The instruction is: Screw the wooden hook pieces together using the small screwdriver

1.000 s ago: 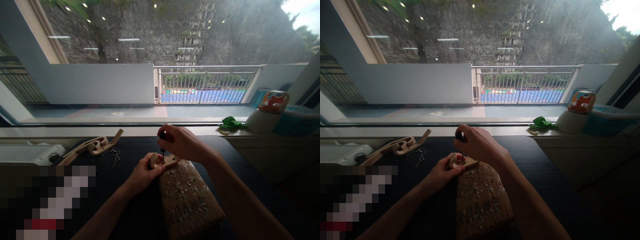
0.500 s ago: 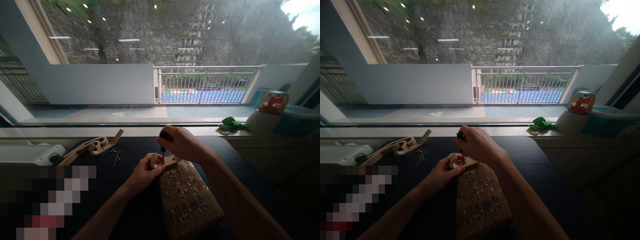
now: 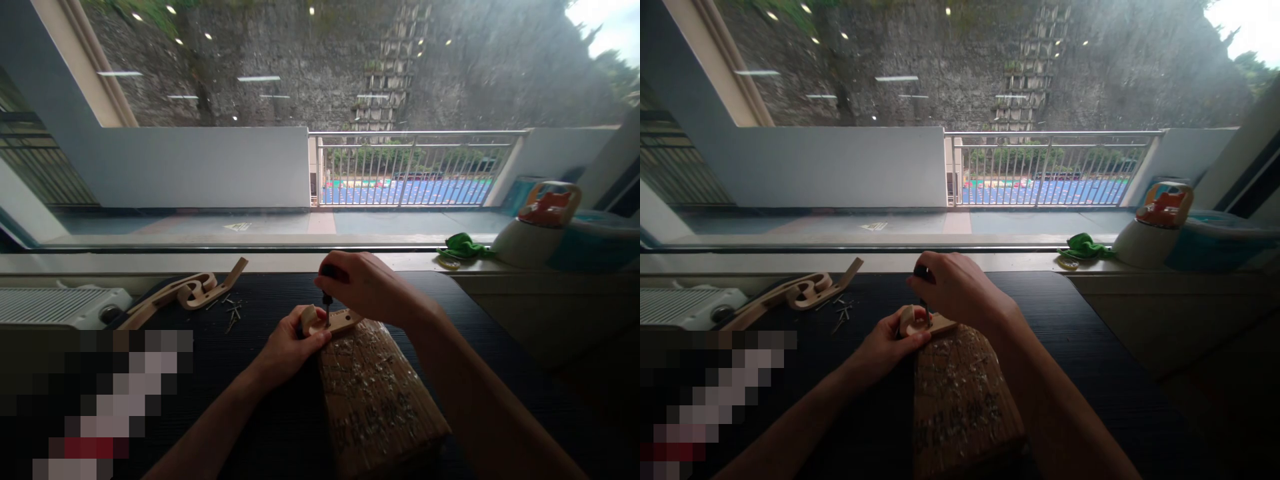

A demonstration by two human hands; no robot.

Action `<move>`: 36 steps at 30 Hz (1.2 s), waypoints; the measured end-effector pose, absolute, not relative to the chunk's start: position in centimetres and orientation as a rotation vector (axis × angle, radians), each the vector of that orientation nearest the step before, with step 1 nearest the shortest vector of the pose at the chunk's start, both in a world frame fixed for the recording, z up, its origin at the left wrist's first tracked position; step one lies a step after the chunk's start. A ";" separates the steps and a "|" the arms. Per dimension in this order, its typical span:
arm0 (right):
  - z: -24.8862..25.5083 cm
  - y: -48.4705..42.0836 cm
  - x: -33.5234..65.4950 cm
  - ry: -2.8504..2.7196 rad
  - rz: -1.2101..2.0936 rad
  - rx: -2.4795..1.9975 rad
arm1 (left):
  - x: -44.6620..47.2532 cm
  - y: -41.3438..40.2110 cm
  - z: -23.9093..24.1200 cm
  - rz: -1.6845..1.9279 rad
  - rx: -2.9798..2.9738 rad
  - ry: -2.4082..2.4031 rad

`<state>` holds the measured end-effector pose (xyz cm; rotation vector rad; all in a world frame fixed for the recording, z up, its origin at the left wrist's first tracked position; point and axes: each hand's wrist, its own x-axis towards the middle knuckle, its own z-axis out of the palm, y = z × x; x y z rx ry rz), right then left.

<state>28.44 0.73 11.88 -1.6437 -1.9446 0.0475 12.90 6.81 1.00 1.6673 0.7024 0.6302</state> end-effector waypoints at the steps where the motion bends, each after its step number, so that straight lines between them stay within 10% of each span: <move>1: 11.8 0.8 28.5 -1.939 0.035 -1.656 | 12.9 6.8 1.0 0.631 1.670 0.704; 36: 12.1 0.5 28.4 -1.975 0.001 -1.683 | 12.9 6.8 1.1 0.625 1.672 0.714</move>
